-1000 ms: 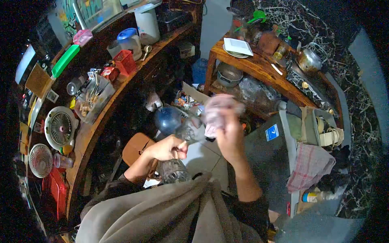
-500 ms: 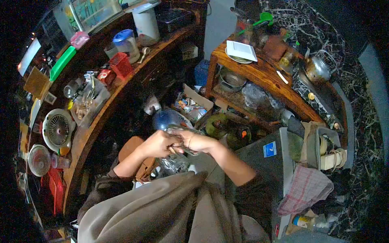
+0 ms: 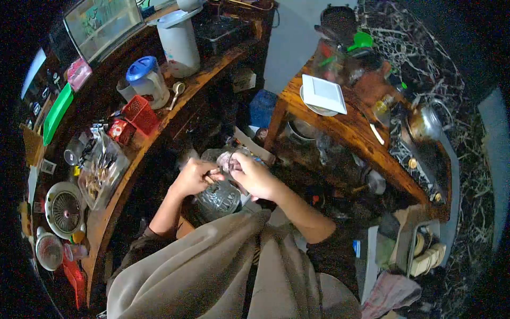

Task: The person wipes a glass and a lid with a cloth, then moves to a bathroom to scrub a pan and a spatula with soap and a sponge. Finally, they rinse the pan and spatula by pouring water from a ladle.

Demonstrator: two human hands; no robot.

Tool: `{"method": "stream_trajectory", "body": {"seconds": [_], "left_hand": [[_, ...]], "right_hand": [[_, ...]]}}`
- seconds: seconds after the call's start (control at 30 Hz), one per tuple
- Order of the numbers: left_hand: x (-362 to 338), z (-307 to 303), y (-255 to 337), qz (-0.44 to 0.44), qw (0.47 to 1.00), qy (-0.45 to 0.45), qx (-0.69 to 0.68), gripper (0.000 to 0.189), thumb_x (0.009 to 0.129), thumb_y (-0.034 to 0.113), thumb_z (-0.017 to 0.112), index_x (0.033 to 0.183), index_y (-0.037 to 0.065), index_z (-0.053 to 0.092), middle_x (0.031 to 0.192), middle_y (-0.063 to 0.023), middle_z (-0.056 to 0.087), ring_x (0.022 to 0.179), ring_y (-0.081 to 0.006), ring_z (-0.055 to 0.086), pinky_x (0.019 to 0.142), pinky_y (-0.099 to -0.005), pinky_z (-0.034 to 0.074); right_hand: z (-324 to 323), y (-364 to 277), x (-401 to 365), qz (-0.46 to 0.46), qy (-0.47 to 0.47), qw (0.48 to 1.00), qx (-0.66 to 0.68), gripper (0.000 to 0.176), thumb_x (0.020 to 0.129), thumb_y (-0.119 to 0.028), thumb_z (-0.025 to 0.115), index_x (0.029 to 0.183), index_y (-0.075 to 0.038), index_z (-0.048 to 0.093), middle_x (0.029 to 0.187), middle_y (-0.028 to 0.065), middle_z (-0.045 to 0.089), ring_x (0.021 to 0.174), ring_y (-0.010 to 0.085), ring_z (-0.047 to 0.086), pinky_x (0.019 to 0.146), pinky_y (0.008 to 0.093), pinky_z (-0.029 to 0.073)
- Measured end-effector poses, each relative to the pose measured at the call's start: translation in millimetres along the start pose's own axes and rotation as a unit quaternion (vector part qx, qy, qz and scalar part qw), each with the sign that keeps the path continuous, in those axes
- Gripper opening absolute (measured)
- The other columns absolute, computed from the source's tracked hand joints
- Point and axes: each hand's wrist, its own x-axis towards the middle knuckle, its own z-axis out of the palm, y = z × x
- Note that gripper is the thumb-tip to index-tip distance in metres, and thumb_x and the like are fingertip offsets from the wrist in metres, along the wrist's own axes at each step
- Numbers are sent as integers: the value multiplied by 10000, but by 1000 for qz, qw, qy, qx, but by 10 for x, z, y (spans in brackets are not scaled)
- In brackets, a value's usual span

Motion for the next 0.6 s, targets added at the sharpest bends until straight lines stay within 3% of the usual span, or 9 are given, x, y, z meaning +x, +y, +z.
{"method": "stream_trajectory", "body": {"seconds": [0.03, 0.07, 0.13, 0.27, 0.33, 0.37, 0.47, 0.53, 0.6], "left_hand": [[113, -87, -20, 26, 999, 8, -19, 135, 647, 116, 622, 642, 14, 533, 569, -141, 510, 543, -304, 513, 493, -350, 407], [208, -128, -53, 20, 1000, 10, -19, 135, 647, 116, 622, 642, 14, 533, 569, -141, 510, 543, -304, 513, 493, -350, 407], [380, -166, -122, 129, 992, -13, -10, 140, 632, 127, 634, 635, 24, 539, 548, -129, 512, 521, -302, 512, 472, -350, 406], [610, -97, -309, 114, 993, -30, 22, 173, 625, 162, 658, 663, 27, 557, 586, -129, 531, 522, -286, 518, 466, -341, 400], [724, 3, -383, 119, 993, -16, 1, 154, 638, 137, 646, 676, 18, 556, 606, -141, 535, 539, -291, 522, 476, -338, 403], [760, 64, -410, 107, 993, 0, -42, 140, 638, 116, 637, 681, 12, 554, 610, -150, 534, 546, -299, 519, 483, -339, 405], [809, 168, -452, 77, 992, 51, -88, 110, 618, 53, 609, 666, -12, 534, 597, -161, 518, 533, -277, 520, 485, -318, 399], [808, 134, -478, -37, 985, 112, -125, 107, 672, 66, 592, 632, 1, 517, 513, -116, 456, 466, -185, 467, 460, -281, 364], [802, 149, -583, -88, 941, 169, -279, 242, 755, 155, 544, 569, 8, 499, 502, -12, 452, 493, -66, 403, 440, -235, 324]], "right_hand": [[-91, -11, 124, -171, -3, 969, -176, 284, 743, -16, 411, 1025, 10, 440, 905, 170, 539, 783, 232, 556, 682, 296, 451], [-163, -5, 271, -335, -7, 879, -339, 348, 718, -9, 430, 1066, 9, 414, 938, 190, 532, 849, 272, 542, 749, 324, 432], [-255, -19, 558, -277, -47, 853, -440, 423, 689, 8, 443, 1106, -2, 375, 967, 199, 514, 941, 325, 482, 833, 352, 367], [-462, 3, 906, -211, -183, 877, -391, 373, 707, 32, 403, 1078, -7, 393, 942, 163, 532, 902, 284, 507, 792, 344, 379], [-524, 167, 981, -163, -121, 970, -133, 299, 749, 12, 398, 1047, -16, 419, 892, 90, 546, 828, 174, 517, 734, 286, 395], [-596, 237, 972, -79, -164, 983, 37, 231, 786, -19, 405, 1012, -28, 452, 849, 28, 534, 777, 88, 478, 704, 233, 389], [-838, -92, 538, -32, -3, 998, -46, 183, 802, -157, 448, 924, -32, 506, 753, 15, 517, 679, 72, 464, 626, 204, 385], [-989, -316, 340, -223, 113, 968, -34, 183, 789, -199, 466, 855, -34, 510, 710, 15, 499, 644, 67, 453, 605, 219, 397], [-1167, -310, 219, -295, 203, 932, 53, 161, 773, -194, 478, 785, -34, 496, 692, 22, 496, 670, 94, 476, 651, 256, 414]]}}
